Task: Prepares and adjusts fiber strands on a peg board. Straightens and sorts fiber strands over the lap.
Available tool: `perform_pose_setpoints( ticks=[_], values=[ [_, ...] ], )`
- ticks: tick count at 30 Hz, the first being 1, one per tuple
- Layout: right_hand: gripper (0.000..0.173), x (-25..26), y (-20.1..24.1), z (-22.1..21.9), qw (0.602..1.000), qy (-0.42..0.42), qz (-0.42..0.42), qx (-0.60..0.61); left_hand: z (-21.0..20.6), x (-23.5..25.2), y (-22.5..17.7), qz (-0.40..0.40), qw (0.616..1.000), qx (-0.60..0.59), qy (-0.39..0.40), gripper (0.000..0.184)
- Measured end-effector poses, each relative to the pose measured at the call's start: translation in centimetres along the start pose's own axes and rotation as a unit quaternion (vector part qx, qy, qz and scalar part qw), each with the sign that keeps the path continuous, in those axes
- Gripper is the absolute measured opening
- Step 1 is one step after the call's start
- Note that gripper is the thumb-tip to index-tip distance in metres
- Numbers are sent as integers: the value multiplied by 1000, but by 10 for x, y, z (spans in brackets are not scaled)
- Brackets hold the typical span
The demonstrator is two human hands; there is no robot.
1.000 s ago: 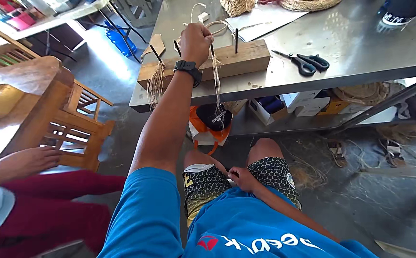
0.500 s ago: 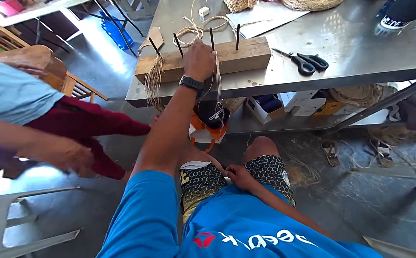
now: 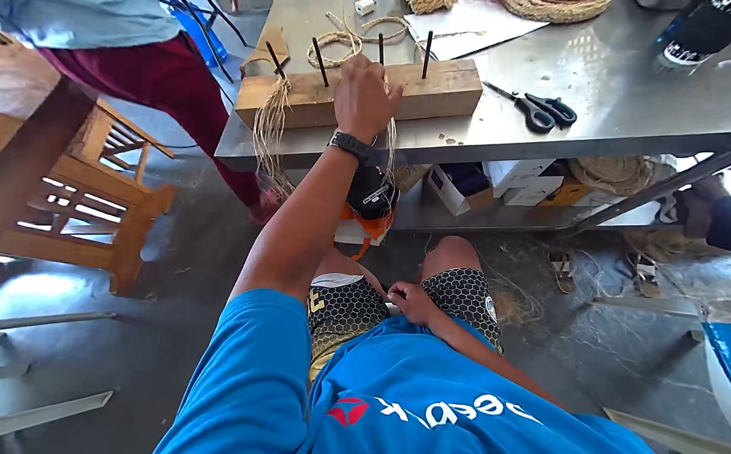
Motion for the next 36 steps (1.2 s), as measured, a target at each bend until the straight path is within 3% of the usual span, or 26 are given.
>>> perform_pose_setpoints(
  ticks=[9,18,23,26,31,36],
  values=[
    [28,0,1,-2,1000,0,3,2,-4,-3,3,3,999,25,33,30],
    [27,-1,4,0,1000,-4,5,-5,-2,-33,7,-15,999,-42,-24,48],
    [27,1,2,-1,1000,-3,1,-11,-3,-85,25,75,986,-76,-126,58],
    [28,1,1,-5,1000,0,1,-21,-21,-93,38,133,982,-74,-113,66],
    [28,0,3,-3,1000,-6,14,-19,-30,-85,25,113,989,-90,-36,32],
    [28,-3,7,2,1000,-5,0,-18,-10,-121,34,90,955,-277,-47,28]
  ],
)
Point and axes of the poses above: each hand's wrist, its own x-axis towards the middle knuckle, its own z-axis out of the back of the hand, y = z × x, the point moved 10 cm from there along x, towards the middle knuckle, and after that the axes turned 3 degrees about x, right-handed, at the moved point
